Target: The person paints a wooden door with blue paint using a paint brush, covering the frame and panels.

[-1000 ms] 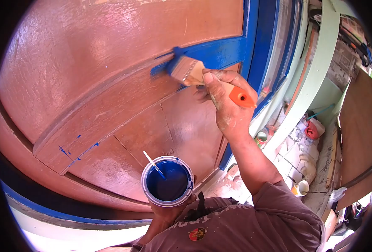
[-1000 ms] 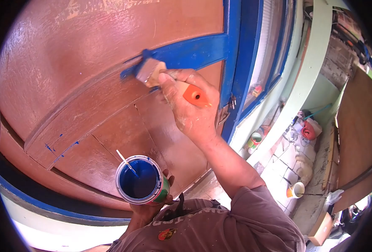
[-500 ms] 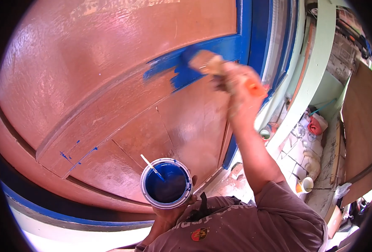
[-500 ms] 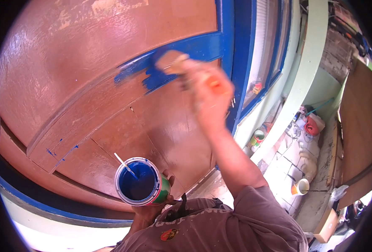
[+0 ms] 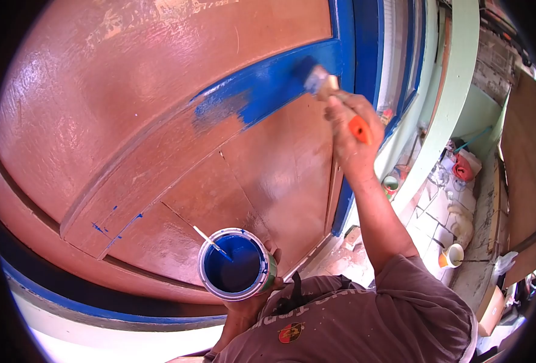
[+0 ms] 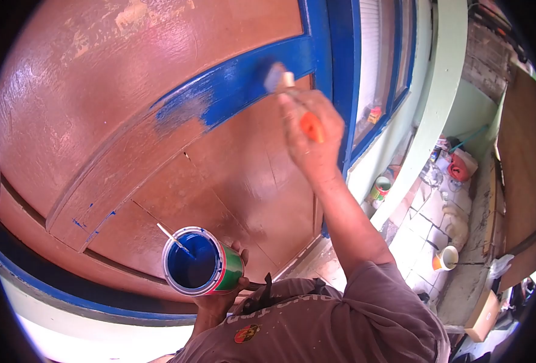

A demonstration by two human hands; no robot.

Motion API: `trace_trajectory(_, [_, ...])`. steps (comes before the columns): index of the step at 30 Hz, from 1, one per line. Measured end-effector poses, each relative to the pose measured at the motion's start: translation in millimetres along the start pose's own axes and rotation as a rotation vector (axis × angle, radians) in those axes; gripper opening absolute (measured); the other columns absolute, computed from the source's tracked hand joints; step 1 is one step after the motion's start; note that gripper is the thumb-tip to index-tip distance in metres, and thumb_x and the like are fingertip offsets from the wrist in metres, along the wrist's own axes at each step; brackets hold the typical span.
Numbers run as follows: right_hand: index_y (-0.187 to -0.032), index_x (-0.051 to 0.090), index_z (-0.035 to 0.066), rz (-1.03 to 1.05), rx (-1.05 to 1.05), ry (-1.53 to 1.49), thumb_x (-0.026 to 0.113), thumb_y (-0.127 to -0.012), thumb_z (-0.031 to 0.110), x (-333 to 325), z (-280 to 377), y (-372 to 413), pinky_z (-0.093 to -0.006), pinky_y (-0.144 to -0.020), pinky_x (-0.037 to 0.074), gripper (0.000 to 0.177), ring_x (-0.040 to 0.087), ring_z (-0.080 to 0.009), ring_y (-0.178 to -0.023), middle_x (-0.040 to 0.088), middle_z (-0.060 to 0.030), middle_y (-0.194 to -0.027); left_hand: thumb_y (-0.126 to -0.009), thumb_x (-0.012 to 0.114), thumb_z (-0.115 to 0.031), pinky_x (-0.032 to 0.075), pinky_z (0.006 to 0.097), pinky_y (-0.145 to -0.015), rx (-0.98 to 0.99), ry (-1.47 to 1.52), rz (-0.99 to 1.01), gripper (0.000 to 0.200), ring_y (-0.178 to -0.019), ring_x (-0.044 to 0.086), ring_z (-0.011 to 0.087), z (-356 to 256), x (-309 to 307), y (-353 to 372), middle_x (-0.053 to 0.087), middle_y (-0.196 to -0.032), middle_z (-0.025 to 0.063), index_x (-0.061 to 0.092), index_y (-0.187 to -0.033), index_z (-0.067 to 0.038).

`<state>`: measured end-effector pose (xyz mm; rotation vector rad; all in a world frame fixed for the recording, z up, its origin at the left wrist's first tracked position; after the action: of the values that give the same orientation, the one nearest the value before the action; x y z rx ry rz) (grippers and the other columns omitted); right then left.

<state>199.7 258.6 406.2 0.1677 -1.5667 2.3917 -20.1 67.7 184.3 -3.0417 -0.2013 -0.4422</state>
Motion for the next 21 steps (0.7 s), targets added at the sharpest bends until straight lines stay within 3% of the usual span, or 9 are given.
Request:
trace_trajectory(1, [-0.095,0.074,0.000,0.101,-0.097,-0.010,0.073,-0.095,0.006,14.9,20.8,3.9,-0.0318,-0.072,0.056,0.006,0.071,-0.0208,-0.080,0.075,-0.0129,-0.095,-0.089,0.061,-0.066,0.053,0.0593,-0.085,-0.007,-0.192,0.013,0.075,-0.148,0.034,0.0366,-5.3,4.4,0.4,0.050,-0.150,0.0167,0.052,-0.142,-0.014])
trace_trajectory(3, [-0.095,0.073,0.000,0.252,-0.222,-0.139,0.074,-0.094,0.006,50.9,65.0,21.5,-0.0333,-0.074,0.057,0.006,0.073,-0.0239,-0.083,0.075,-0.0140,-0.095,-0.089,0.060,-0.066,0.053,0.0591,-0.085,-0.033,-0.023,0.024,0.075,-0.147,0.034,0.0366,3.3,3.6,0.2,0.050,-0.150,0.0163,0.051,-0.143,-0.016])
trace_trajectory(4, [-0.095,0.073,0.000,0.300,-0.250,-0.258,0.075,-0.093,0.006,64.9,82.0,31.7,-0.0340,-0.076,0.057,0.007,0.073,-0.0249,-0.085,0.075,-0.0140,-0.096,-0.089,0.060,-0.066,0.053,0.0590,-0.085,-0.048,0.338,0.018,0.074,-0.147,0.034,0.0365,19.2,-5.5,-0.6,0.050,-0.150,0.0161,0.052,-0.143,-0.017])
trace_trajectory(6, [-0.100,0.074,-0.001,0.366,-0.181,-0.449,0.077,-0.090,0.003,74.8,93.0,42.8,-0.0349,-0.078,0.058,0.011,0.074,-0.0269,-0.088,0.076,-0.0148,-0.098,-0.089,0.061,-0.067,0.054,0.0584,-0.084,-0.057,0.551,-0.004,0.073,-0.147,0.034,0.0365,25.9,-10.3,-0.6,0.050,-0.151,0.0158,0.052,-0.143,-0.019])
trace_trajectory(8, [-0.102,0.074,-0.002,0.448,-0.106,-0.588,0.077,-0.089,0.002,74.2,90.4,42.2,-0.0349,-0.078,0.058,0.014,0.074,-0.0276,-0.089,0.076,-0.0159,-0.100,-0.088,0.061,-0.067,0.054,0.0575,-0.084,-0.052,0.389,-0.026,0.073,-0.148,0.033,0.0367,21.7,-6.0,-1.5,0.049,-0.152,0.0155,0.053,-0.144,-0.021])
trace_trajectory(13, [-0.101,0.075,-0.001,0.241,-0.020,-0.144,0.075,-0.090,0.000,22.3,10.0,19.1,-0.0329,-0.076,0.056,0.011,0.073,-0.0263,-0.087,0.075,-0.0173,-0.099,-0.086,0.063,-0.068,0.055,0.0560,-0.084,-0.074,0.770,0.007,0.075,-0.149,0.032,0.0373,30.3,-5.1,-3.4,0.046,-0.155,0.0150,0.053,-0.145,-0.023])
trace_trajectory(18, [-0.100,0.074,0.000,0.238,-0.216,-0.009,0.073,-0.091,0.000,26.1,30.0,36.3,-0.0338,-0.076,0.058,0.009,0.074,-0.0266,-0.087,0.074,-0.0167,-0.097,-0.085,0.084,-0.030,0.055,0.0490,-0.105,-0.079,0.781,0.003,0.077,-0.141,0.048,0.0328,13.8,-1.4,2.9,0.052,-0.150,0.0115,0.044,-0.149,-0.013])
trace_trajectory(20, [-0.100,0.074,0.001,0.310,-0.315,-0.131,0.075,-0.089,0.000,47.5,53.6,52.0,-0.0356,-0.076,0.059,0.012,0.074,-0.0271,-0.086,0.075,-0.0161,-0.095,-0.085,0.085,-0.030,0.054,0.0466,-0.107,-0.122,1.057,0.077,0.078,-0.141,0.048,0.0327,4.5,11.7,4.3,0.051,-0.150,0.0113,0.044,-0.149,-0.012])
trace_trajectory(21, [-0.101,0.074,0.002,0.339,-0.407,-0.194,0.076,-0.087,0.001,56.1,76.1,62.2,-0.0369,-0.076,0.060,0.014,0.075,-0.0274,-0.086,0.075,-0.0156,-0.094,-0.084,0.086,-0.029,0.052,0.0451,-0.108,-0.086,0.914,0.072,0.079,-0.142,0.047,0.0317,4.0,10.5,4.8,0.051,-0.151,0.0109,0.044,-0.149,-0.013])
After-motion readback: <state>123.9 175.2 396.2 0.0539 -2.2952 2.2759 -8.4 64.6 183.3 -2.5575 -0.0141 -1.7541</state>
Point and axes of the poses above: each hand's wrist, its own y-axis away from the middle knuckle, its own x-axis out of the palm, z = x × y, the point moved 10 cm from there along -y, towards the middle knuckle
